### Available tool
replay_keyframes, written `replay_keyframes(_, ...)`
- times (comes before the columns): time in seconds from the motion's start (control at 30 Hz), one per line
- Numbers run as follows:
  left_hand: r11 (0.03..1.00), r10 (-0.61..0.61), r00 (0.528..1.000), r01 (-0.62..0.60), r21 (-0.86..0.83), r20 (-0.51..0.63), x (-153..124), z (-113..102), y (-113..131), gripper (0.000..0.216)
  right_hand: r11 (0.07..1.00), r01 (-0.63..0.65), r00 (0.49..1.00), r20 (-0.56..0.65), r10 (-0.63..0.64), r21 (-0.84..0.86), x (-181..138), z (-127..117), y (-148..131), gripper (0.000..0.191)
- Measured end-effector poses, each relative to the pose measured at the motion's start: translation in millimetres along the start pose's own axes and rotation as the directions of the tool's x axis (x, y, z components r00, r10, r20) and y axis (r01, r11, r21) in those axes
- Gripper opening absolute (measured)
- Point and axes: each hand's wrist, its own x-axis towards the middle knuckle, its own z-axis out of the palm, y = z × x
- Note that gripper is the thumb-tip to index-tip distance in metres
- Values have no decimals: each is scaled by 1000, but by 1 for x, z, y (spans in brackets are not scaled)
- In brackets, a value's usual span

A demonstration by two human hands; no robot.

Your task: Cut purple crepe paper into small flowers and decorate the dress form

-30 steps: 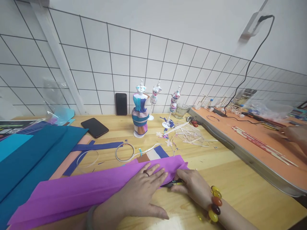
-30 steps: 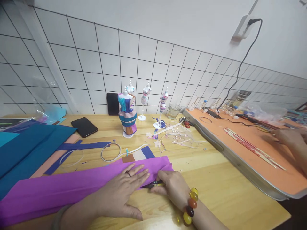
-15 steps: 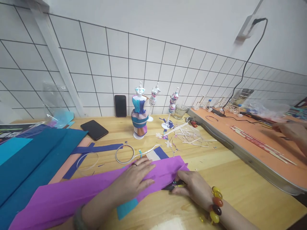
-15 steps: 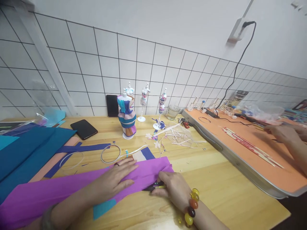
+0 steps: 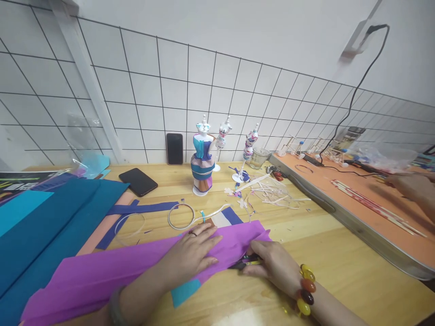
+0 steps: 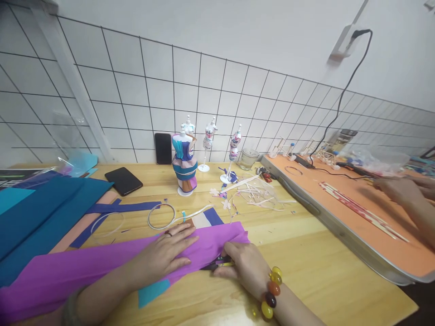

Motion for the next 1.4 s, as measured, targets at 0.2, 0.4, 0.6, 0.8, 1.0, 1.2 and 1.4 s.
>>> replay_keyframes(0.2, 1000, -16, 1000, 16, -15, 6, 0, -2, 2, 55, 1000, 12, 1000, -12, -12, 1, 5, 3, -4, 45)
replay_keyframes(0.4, 999, -24, 1000, 25, -23, 9, -1, -2, 2, 56, 1000, 12, 1000, -21, -12, -16, 3, 2, 0, 53)
replay_keyframes(0.6, 999, -31, 999, 31, -14, 26, -1, -2, 2, 56, 999, 19, 999, -38, -20, -29, -2, 1, 2, 56)
replay_keyframes(0.8, 1000, -12, 1000, 12, 0, 1, -2, 2, 1, 57, 999, 29, 999, -36, -30, -19, 0, 1, -3, 49)
replay_keyframes(1.0, 1000, 2, 999, -3, -4, -35, -1, 4, -1, 57, 999, 46, 999, -19, -46, 3, 5, 5, -4, 50)
replay_keyframes(1.2, 1000, 4, 1000, -4, 13, -17, -1, 3, 0, 56, 998, 53, 999, -14, -53, 16, 8, 6, -8, 54)
replay_keyframes(1.4, 1000, 14, 999, -14, 7, -52, -2, 5, -1, 55, 999, 46, 999, -26, -45, 21, 11, 7, -10, 59)
